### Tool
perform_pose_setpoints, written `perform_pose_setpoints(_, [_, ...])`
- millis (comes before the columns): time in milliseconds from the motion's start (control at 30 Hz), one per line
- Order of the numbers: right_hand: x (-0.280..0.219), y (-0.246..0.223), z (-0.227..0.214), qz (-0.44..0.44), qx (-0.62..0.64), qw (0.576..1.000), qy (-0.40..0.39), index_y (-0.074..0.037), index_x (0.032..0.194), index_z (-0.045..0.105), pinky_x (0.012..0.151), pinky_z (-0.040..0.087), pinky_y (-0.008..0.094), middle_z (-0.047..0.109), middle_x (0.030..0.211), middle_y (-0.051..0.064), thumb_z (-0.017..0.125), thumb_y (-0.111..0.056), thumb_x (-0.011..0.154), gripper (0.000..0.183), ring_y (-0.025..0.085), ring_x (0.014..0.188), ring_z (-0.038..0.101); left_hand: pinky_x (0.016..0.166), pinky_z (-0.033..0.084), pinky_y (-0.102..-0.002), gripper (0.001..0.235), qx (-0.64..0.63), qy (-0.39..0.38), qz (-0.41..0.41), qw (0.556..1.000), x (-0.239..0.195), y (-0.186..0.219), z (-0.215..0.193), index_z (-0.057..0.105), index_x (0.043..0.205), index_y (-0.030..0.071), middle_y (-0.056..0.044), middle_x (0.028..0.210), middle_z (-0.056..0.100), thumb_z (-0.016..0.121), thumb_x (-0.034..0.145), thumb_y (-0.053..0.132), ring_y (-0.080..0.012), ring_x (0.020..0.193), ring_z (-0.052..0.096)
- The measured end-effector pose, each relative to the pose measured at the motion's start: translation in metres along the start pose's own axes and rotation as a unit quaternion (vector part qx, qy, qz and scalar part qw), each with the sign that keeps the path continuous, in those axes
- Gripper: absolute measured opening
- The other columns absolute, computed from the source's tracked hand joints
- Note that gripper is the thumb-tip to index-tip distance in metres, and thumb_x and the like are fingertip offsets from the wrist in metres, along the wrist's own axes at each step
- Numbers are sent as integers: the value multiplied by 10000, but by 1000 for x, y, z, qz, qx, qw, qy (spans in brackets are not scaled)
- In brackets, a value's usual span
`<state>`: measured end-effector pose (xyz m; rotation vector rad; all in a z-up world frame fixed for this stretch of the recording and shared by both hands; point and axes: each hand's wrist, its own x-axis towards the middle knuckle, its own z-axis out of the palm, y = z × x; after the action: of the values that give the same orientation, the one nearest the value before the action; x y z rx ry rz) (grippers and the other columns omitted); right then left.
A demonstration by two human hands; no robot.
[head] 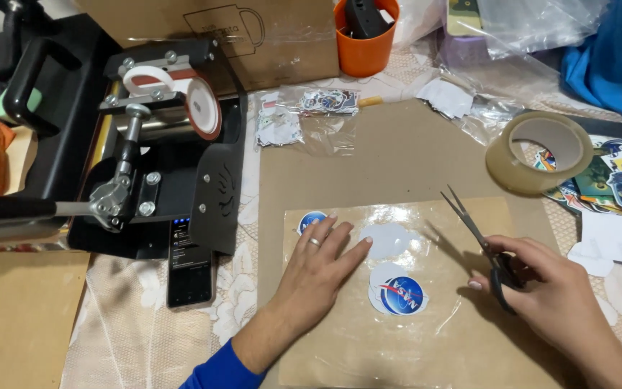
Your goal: Arranging and securing various stickers onto a heat-resistant sheet using tape and scissors for preparation.
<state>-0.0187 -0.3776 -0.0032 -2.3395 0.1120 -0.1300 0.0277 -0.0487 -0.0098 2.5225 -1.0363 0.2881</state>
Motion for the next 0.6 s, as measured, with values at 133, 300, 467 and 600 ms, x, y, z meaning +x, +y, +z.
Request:
perform_pose_setpoints(133, [4,0,0,15,12,1000,12,-149,1123,779,684,508,235,751,928,-11,915,-239,613,535,120,708,634,1119,313,-630,513,26,-2,26,999,7,-9,14,557,1369,124,-185,1348,502,458,913,-87,-490,1304,445])
perform_pose_setpoints(300, [3,4,0,-47,-16,998,27,-121,1118,753,808,532,230,759,1015,2,907,-276,607,555,104,841,710,1074,361,-616,557,55,3,47,997,10,-10,17,577,1322,106,-155,1241,514,483,831,-140,-469,1258,494])
perform_pose_setpoints(467, [2,-2,0,-33,-24,999,30,-118,1113,754,827,535,228,759,1036,-3,899,-265,614,539,93,869,712,1067,381,-598,552,75,9,64,995,12,-9,16,583,1293,113,-147,1228,529,499,807,-134,-452,1229,512])
perform_pose_setpoints(600, [2,-3,-1,-35,-38,998,25,-125,1117,754,789,537,243,762,1036,-3,896,-294,609,554,104,842,707,1110,345,-606,599,106,-12,78,991,12,-9,16,575,1302,89,-163,1260,520,521,747,-129,-468,1235,512])
